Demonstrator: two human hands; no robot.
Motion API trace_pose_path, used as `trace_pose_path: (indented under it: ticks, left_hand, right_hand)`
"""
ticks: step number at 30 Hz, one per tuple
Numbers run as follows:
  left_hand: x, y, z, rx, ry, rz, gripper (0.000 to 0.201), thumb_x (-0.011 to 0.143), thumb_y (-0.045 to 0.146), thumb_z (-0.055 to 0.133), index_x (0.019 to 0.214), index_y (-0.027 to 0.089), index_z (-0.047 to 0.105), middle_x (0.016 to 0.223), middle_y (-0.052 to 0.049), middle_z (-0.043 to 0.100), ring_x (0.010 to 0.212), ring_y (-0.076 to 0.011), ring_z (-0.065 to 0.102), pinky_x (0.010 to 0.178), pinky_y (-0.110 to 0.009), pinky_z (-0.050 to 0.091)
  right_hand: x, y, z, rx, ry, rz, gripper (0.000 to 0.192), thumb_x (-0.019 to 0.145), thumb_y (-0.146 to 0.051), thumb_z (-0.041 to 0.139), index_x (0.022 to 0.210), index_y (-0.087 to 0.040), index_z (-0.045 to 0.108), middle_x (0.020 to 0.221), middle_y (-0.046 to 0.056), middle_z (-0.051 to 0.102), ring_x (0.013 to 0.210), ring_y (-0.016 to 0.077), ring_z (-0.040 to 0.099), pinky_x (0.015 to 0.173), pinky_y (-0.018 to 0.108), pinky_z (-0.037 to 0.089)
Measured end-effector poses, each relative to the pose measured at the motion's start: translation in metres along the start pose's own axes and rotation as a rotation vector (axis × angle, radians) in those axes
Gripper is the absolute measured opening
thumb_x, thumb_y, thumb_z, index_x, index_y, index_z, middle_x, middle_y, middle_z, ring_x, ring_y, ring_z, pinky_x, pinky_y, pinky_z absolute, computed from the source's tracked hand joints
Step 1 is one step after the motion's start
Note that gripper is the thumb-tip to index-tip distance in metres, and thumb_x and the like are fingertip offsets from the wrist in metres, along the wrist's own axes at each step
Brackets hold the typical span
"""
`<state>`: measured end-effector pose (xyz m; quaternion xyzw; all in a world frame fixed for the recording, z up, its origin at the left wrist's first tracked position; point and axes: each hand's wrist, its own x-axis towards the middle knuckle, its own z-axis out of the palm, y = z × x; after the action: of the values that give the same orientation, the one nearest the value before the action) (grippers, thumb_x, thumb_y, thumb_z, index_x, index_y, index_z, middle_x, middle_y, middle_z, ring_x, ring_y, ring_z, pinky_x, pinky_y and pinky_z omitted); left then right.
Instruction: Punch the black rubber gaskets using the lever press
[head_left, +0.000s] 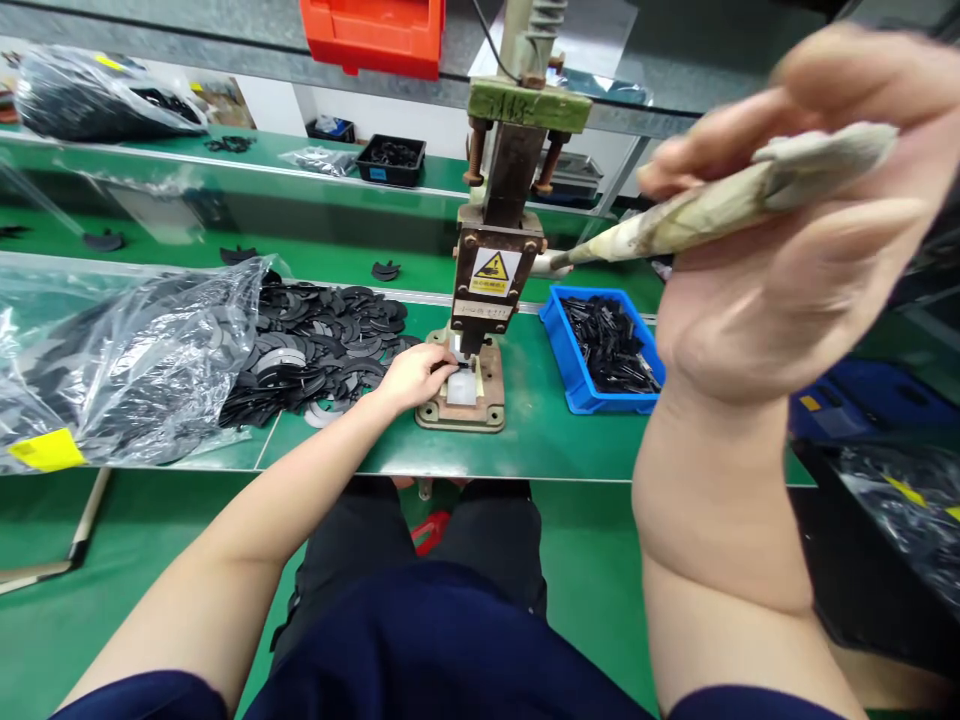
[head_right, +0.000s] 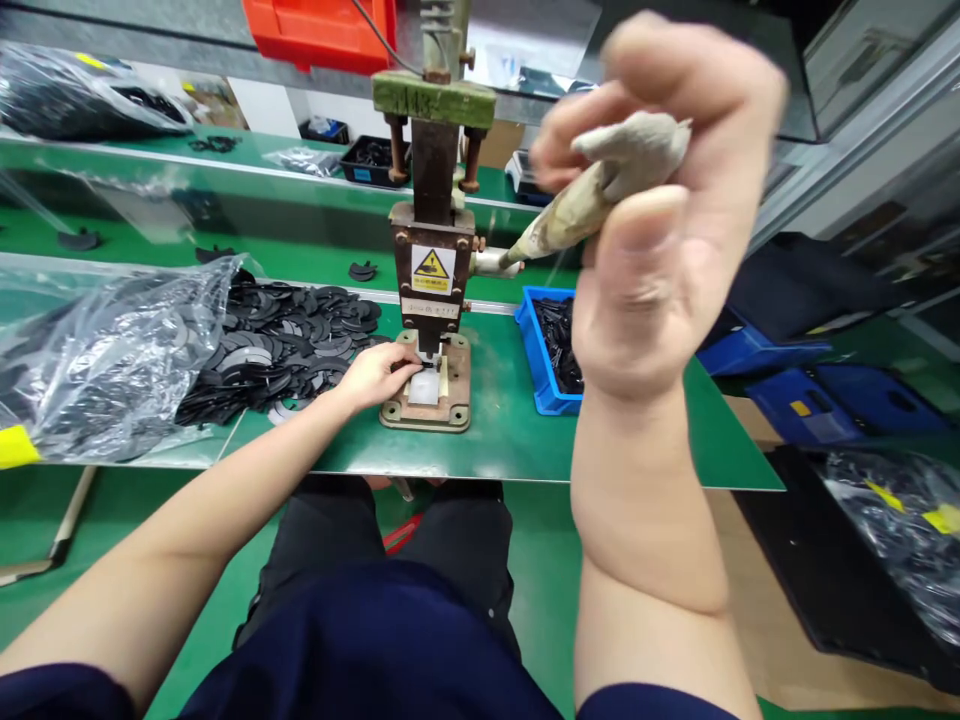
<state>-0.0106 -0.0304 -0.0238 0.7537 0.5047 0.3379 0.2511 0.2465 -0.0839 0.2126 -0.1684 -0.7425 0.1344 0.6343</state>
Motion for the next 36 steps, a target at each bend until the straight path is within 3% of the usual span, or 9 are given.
trace_pose_path:
  ticks: [3, 6, 8, 12, 16, 19, 23, 28, 36]
  left_hand:
    - [0.003, -0.001, -0.001, 0.133, -0.016, 0.14, 0.016, 0.1, 0.028, 0.065, 0.102, 0.023, 0.081, 0.111, -0.008, 0.079, 0.113, -0.0259, 0.07, 0.106, -0.037, 0.052]
    - [0.006, -0.004, -0.001, 0.186, -0.014, 0.209, 0.016, 0.1, 0.027, 0.065, 0.1, 0.021, 0.08, 0.108, -0.007, 0.08, 0.108, -0.0249, 0.072, 0.101, -0.038, 0.055]
    - [0.008, -0.006, -0.001, 0.184, -0.012, 0.233, 0.016, 0.101, 0.027, 0.065, 0.099, 0.021, 0.079, 0.107, -0.006, 0.081, 0.107, -0.0241, 0.073, 0.101, -0.037, 0.055]
    - [0.008, -0.007, 0.002, 0.174, -0.004, 0.231, 0.016, 0.102, 0.028, 0.064, 0.098, 0.021, 0.078, 0.108, -0.006, 0.081, 0.105, -0.0235, 0.073, 0.1, -0.037, 0.056]
    - [0.006, -0.005, -0.001, 0.14, -0.044, 0.23, 0.018, 0.102, 0.029, 0.063, 0.104, 0.02, 0.079, 0.112, -0.007, 0.081, 0.108, -0.0225, 0.074, 0.1, -0.036, 0.056]
    - [0.012, -0.015, -0.019, 0.16, -0.052, 0.176, 0.022, 0.103, 0.029, 0.061, 0.111, 0.021, 0.079, 0.118, -0.007, 0.081, 0.112, -0.0225, 0.073, 0.104, -0.036, 0.056]
    - [0.031, -0.051, -0.065, 0.419, 0.048, -0.007, 0.029, 0.1, 0.029, 0.061, 0.12, 0.02, 0.08, 0.124, -0.009, 0.08, 0.118, -0.028, 0.07, 0.109, -0.042, 0.053]
    - [0.057, -0.086, -0.097, 0.685, -0.232, -0.052, 0.043, 0.094, 0.03, 0.065, 0.135, 0.025, 0.077, 0.133, -0.006, 0.078, 0.127, -0.0315, 0.064, 0.111, -0.041, 0.05]
    - [0.087, -0.064, -0.072, 0.856, -0.521, -0.074, 0.068, 0.088, 0.053, 0.068, 0.15, 0.024, 0.067, 0.147, -0.015, 0.069, 0.139, -0.0366, 0.057, 0.117, -0.047, 0.044]
  right_hand:
    - [0.0, -0.003, 0.012, 0.014, 0.123, -0.032, 0.033, 0.095, -0.046, 0.073, 0.106, -0.015, 0.07, 0.087, -0.004, 0.064, 0.072, 0.0086, 0.068, 0.078, 0.03, 0.058]
    - [-0.025, 0.003, 0.018, 0.051, 0.148, -0.145, 0.022, 0.092, -0.032, 0.079, 0.084, -0.018, 0.065, 0.068, -0.002, 0.06, 0.06, 0.0137, 0.061, 0.06, 0.033, 0.054]
    - [-0.052, 0.006, 0.017, -0.002, 0.075, -0.156, 0.019, 0.09, -0.029, 0.077, 0.081, -0.018, 0.065, 0.069, 0.0, 0.063, 0.065, 0.0163, 0.066, 0.064, 0.037, 0.056]
    - [-0.114, 0.011, 0.012, -0.179, -0.049, -0.142, 0.013, 0.087, -0.026, 0.072, 0.077, -0.022, 0.065, 0.077, -0.002, 0.07, 0.084, 0.0193, 0.075, 0.094, 0.05, 0.061]
    - [-0.15, 0.021, 0.016, -0.252, 0.004, -0.153, 0.013, 0.08, -0.019, 0.073, 0.074, -0.022, 0.062, 0.077, -0.004, 0.069, 0.086, 0.0187, 0.075, 0.105, 0.054, 0.058]
    - [-0.155, 0.027, 0.022, -0.259, 0.072, -0.176, 0.016, 0.082, -0.021, 0.073, 0.073, -0.021, 0.059, 0.074, -0.004, 0.068, 0.083, 0.0187, 0.073, 0.102, 0.055, 0.059]
    - [-0.153, 0.028, 0.026, -0.275, 0.107, -0.172, 0.022, 0.089, -0.028, 0.072, 0.072, -0.022, 0.059, 0.073, -0.004, 0.067, 0.08, 0.0189, 0.072, 0.099, 0.056, 0.06]
    - [-0.154, 0.027, 0.027, -0.298, 0.127, -0.164, 0.026, 0.092, -0.03, 0.071, 0.071, -0.022, 0.057, 0.072, -0.005, 0.066, 0.078, 0.0181, 0.072, 0.096, 0.056, 0.062]
    - [-0.155, 0.028, 0.026, -0.318, 0.124, -0.159, 0.029, 0.093, -0.032, 0.07, 0.07, -0.023, 0.056, 0.071, -0.005, 0.065, 0.078, 0.0166, 0.071, 0.097, 0.054, 0.063]
